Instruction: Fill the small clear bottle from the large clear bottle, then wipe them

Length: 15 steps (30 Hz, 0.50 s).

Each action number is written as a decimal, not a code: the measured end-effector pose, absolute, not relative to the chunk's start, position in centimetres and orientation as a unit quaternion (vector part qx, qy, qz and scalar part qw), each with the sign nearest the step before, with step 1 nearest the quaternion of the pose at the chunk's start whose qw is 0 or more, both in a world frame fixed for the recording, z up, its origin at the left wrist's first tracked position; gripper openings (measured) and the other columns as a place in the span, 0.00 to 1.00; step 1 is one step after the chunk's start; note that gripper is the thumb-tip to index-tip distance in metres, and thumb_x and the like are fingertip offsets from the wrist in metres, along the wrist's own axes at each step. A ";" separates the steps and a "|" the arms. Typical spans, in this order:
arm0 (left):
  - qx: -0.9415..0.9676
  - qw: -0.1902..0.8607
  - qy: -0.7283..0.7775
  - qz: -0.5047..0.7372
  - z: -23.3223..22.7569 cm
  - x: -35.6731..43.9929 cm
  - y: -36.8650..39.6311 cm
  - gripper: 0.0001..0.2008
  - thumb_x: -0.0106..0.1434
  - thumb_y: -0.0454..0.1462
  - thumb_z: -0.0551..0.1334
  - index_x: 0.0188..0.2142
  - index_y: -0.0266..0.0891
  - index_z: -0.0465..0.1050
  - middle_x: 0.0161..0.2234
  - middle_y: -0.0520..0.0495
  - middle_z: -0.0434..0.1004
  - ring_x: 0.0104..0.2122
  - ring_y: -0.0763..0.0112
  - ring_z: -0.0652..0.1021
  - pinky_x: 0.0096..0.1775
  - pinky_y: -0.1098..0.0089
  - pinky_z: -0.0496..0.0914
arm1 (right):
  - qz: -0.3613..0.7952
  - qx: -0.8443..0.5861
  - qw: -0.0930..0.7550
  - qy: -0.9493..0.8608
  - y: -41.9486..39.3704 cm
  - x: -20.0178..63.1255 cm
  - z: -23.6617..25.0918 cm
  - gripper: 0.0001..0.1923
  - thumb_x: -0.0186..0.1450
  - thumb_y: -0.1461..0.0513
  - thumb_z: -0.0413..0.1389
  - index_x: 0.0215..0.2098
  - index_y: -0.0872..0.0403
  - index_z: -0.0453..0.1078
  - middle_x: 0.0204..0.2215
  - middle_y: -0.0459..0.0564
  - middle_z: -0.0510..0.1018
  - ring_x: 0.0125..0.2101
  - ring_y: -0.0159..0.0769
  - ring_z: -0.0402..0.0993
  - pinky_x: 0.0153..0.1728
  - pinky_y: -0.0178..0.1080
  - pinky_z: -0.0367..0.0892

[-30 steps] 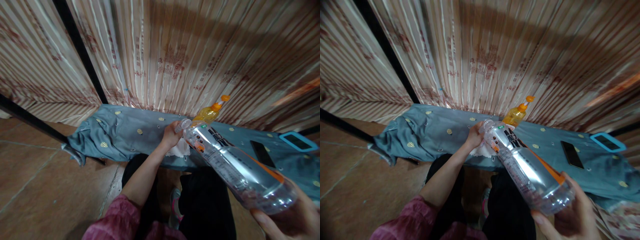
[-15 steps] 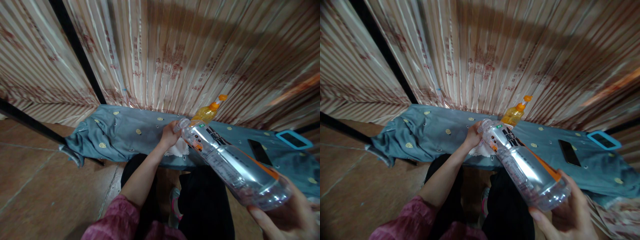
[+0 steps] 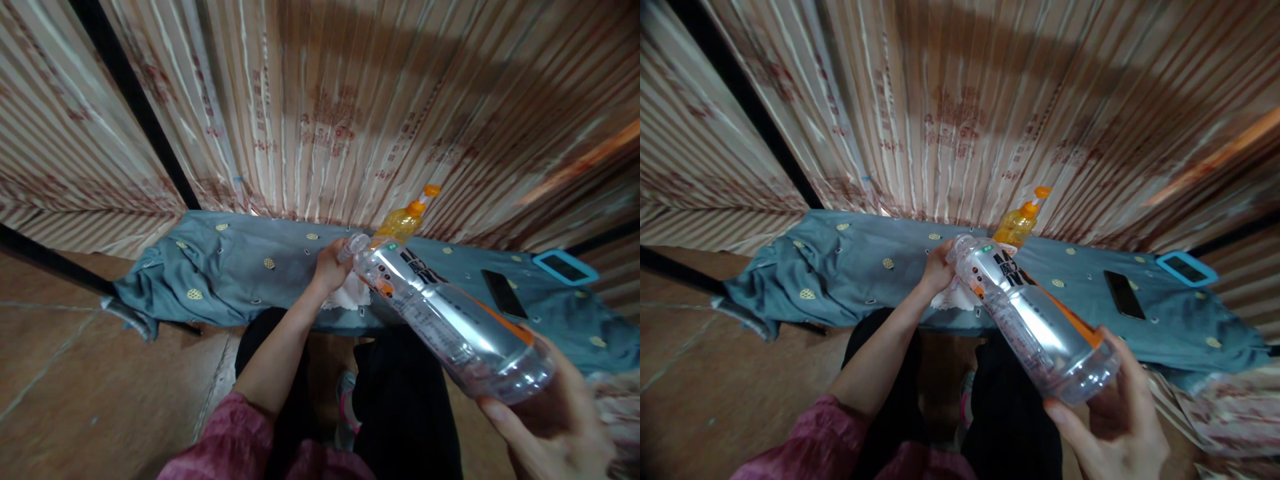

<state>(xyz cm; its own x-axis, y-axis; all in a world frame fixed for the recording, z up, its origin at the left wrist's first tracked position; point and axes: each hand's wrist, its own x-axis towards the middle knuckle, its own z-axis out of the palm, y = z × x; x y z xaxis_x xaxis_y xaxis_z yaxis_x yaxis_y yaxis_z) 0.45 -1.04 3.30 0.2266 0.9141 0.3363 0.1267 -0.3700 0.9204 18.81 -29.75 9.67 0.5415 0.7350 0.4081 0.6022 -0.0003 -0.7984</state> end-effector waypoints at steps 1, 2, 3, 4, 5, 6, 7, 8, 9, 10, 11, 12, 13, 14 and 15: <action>0.669 0.408 0.386 0.487 3.3 0.5 -1.0 0.07 0.63 0.40 0.70 0.40 0.41 0.82 0.41 0.47 0.89 0.46 0.56 0.86 0.52 0.61 0.79 | 0.067 -0.705 0.530 -0.467 -29.7 18.9 9.8 0.47 0.59 0.48 0.75 0.73 0.45 0.67 0.68 0.55 0.74 0.57 0.54 0.78 0.57 0.53 0.76; 0.667 0.409 0.383 0.490 3.3 0.5 -1.0 0.07 0.63 0.40 0.70 0.40 0.41 0.82 0.41 0.46 0.89 0.46 0.55 0.86 0.52 0.61 0.79 | 0.072 -0.704 0.538 -0.458 -29.7 19.0 9.8 0.47 0.58 0.48 0.75 0.72 0.45 0.68 0.69 0.55 0.73 0.58 0.54 0.78 0.56 0.52 0.77; 0.667 0.409 0.380 0.493 3.3 0.5 -0.9 0.08 0.63 0.40 0.69 0.40 0.41 0.82 0.41 0.46 0.89 0.47 0.55 0.86 0.53 0.60 0.78 | 0.078 -0.703 0.544 -0.451 -29.6 19.0 9.9 0.47 0.57 0.48 0.76 0.72 0.45 0.69 0.69 0.56 0.73 0.59 0.55 0.78 0.56 0.52 0.77; 0.666 0.409 0.379 0.495 3.2 0.5 -0.9 0.07 0.63 0.39 0.69 0.41 0.41 0.82 0.42 0.46 0.89 0.47 0.55 0.86 0.53 0.60 0.78 | 0.081 -0.702 0.544 -0.453 -29.6 19.1 10.0 0.47 0.58 0.49 0.76 0.72 0.46 0.69 0.69 0.56 0.73 0.59 0.54 0.78 0.55 0.52 0.78; 0.667 0.408 0.379 0.496 3.2 0.4 -0.9 0.07 0.62 0.39 0.69 0.41 0.41 0.82 0.42 0.45 0.89 0.48 0.55 0.86 0.54 0.60 0.78 | 0.083 -0.701 0.543 -0.455 -29.5 19.0 10.1 0.46 0.58 0.49 0.75 0.72 0.46 0.69 0.69 0.57 0.73 0.58 0.54 0.79 0.54 0.52 0.79; 0.667 0.407 0.380 0.495 3.2 0.4 -0.8 0.08 0.62 0.38 0.69 0.41 0.41 0.82 0.43 0.45 0.90 0.48 0.54 0.86 0.54 0.60 0.78 | 0.084 -0.700 0.543 -0.457 -29.4 18.9 10.2 0.46 0.58 0.50 0.75 0.71 0.47 0.69 0.68 0.57 0.74 0.56 0.53 0.80 0.53 0.51 0.79; 0.669 0.405 0.381 0.493 3.2 0.4 -0.8 0.08 0.62 0.38 0.69 0.41 0.41 0.82 0.43 0.45 0.90 0.49 0.54 0.86 0.55 0.60 0.78 | 0.083 -0.696 0.549 -0.455 -29.3 18.8 10.3 0.46 0.58 0.50 0.76 0.71 0.47 0.70 0.68 0.58 0.75 0.55 0.52 0.82 0.51 0.50 0.80; 0.670 0.403 0.383 0.492 3.1 0.4 -0.7 0.08 0.62 0.39 0.69 0.41 0.41 0.82 0.44 0.45 0.90 0.49 0.54 0.86 0.55 0.59 0.78 | 0.081 -0.693 0.559 -0.449 -29.2 18.6 10.4 0.46 0.57 0.50 0.76 0.70 0.47 0.71 0.67 0.58 0.76 0.53 0.51 0.82 0.49 0.48 0.81; 0.671 0.402 0.384 0.491 3.1 0.4 -0.7 0.08 0.62 0.39 0.69 0.41 0.42 0.82 0.44 0.45 0.90 0.50 0.54 0.85 0.55 0.59 0.78 | 0.081 -0.689 0.570 -0.441 -29.1 18.4 10.5 0.47 0.55 0.50 0.77 0.70 0.47 0.72 0.66 0.58 0.77 0.51 0.50 0.83 0.48 0.47 0.81; 0.672 0.400 0.385 0.490 3.1 0.4 -0.7 0.08 0.63 0.40 0.69 0.41 0.42 0.82 0.44 0.45 0.90 0.50 0.54 0.85 0.56 0.59 0.78 | 0.082 -0.684 0.582 -0.433 -29.0 18.1 10.6 0.48 0.54 0.50 0.78 0.70 0.48 0.72 0.65 0.58 0.78 0.51 0.49 0.83 0.47 0.46 0.81; 0.674 0.398 0.385 0.489 3.2 0.4 -0.7 0.08 0.63 0.40 0.69 0.41 0.41 0.83 0.44 0.45 0.90 0.50 0.54 0.85 0.56 0.59 0.77 | 0.085 -0.680 0.591 -0.426 -28.9 17.9 10.7 0.49 0.52 0.51 0.79 0.70 0.47 0.73 0.64 0.58 0.79 0.51 0.49 0.83 0.47 0.45 0.81; 0.676 0.396 0.384 0.489 3.2 0.4 -0.6 0.08 0.64 0.41 0.68 0.40 0.41 0.83 0.44 0.44 0.90 0.50 0.54 0.85 0.56 0.59 0.77 | 0.087 -0.677 0.597 -0.421 -28.8 17.7 10.8 0.50 0.51 0.51 0.79 0.70 0.47 0.73 0.64 0.57 0.79 0.51 0.48 0.83 0.47 0.44 0.80; 0.678 0.394 0.382 0.488 3.2 0.4 -0.6 0.08 0.65 0.41 0.68 0.40 0.41 0.83 0.45 0.44 0.90 0.50 0.54 0.85 0.56 0.58 0.77 | 0.090 -0.677 0.599 -0.418 -28.8 17.6 10.9 0.50 0.51 0.51 0.80 0.70 0.46 0.73 0.64 0.56 0.79 0.51 0.48 0.83 0.47 0.44 0.80; 0.680 0.393 0.380 0.488 3.2 0.4 -0.6 0.08 0.65 0.41 0.68 0.41 0.41 0.83 0.45 0.44 0.90 0.50 0.54 0.85 0.57 0.58 0.77 | 0.092 -0.677 0.599 -0.417 -28.7 17.5 10.9 0.50 0.51 0.52 0.80 0.70 0.45 0.73 0.64 0.56 0.79 0.52 0.48 0.83 0.48 0.44 0.80; 0.681 0.392 0.379 0.489 3.2 0.4 -0.6 0.08 0.65 0.40 0.68 0.41 0.41 0.83 0.45 0.43 0.90 0.50 0.54 0.85 0.57 0.58 0.77 | 0.092 -0.677 0.600 -0.416 -28.7 17.5 10.9 0.50 0.50 0.52 0.80 0.69 0.45 0.73 0.65 0.56 0.79 0.52 0.48 0.82 0.48 0.44 0.80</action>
<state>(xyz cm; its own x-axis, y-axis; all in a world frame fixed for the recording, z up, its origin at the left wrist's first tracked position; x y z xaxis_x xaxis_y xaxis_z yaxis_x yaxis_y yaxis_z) 0.36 -0.63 3.23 0.2355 0.8989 0.3696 0.1330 -0.4065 0.9039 17.52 -28.75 10.85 0.6371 0.6741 0.3738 0.4526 0.0654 -0.8893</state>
